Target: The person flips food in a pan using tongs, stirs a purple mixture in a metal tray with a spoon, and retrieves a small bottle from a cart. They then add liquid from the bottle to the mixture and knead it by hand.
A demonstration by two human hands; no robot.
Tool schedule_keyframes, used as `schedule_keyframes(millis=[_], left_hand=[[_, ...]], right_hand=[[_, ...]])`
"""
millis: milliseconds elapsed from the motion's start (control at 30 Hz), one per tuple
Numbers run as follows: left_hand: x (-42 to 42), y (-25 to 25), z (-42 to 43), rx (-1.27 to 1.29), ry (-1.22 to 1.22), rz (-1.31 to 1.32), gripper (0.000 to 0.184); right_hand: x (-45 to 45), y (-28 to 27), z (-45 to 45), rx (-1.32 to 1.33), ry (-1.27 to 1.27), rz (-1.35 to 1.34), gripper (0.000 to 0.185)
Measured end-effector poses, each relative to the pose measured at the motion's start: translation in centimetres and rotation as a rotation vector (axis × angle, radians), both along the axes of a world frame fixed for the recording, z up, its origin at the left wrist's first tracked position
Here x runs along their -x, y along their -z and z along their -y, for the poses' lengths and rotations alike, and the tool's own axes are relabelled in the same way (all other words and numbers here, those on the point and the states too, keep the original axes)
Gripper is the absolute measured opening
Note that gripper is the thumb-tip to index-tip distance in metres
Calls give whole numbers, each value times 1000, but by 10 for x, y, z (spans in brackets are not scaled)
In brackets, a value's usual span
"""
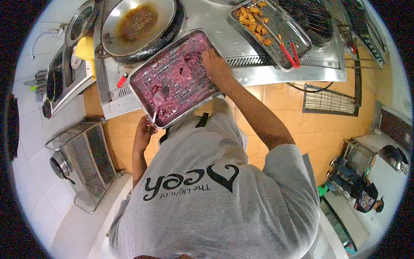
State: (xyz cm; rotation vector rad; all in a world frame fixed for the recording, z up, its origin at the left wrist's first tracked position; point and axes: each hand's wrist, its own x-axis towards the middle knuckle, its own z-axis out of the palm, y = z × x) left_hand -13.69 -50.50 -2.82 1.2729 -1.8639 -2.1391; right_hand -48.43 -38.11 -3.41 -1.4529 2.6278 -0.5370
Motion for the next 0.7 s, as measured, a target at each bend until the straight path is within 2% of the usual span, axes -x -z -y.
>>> schedule_keyframes(millis=[33, 100, 200, 400, 500, 600, 700], left_hand=[[7, -1, -12, 93, 41, 59, 29], [18, -2, -34, 107, 16, 34, 29], [43, -11, -61, 70, -51, 57, 27], [91, -20, -97, -29, -227, 11, 24], [111, -17, -108, -2, -259, -5, 24], [124, -15, -113, -5, -251, 21, 30], [126, -33, -110, -78, -235, 89, 40]], right_hand=[[13, -3, -4, 32, 16, 21, 18], [44, -8, -1, 146, 31, 53, 18], [73, 4, 18, 35, 0, -121, 15], [68, 12, 3, -90, -259, 0, 14], [106, 2, 21, -56, -147, -71, 18], [113, 32, 35, -152, -53, -17, 18], [81, 31, 7, -54, -349, 45, 17]])
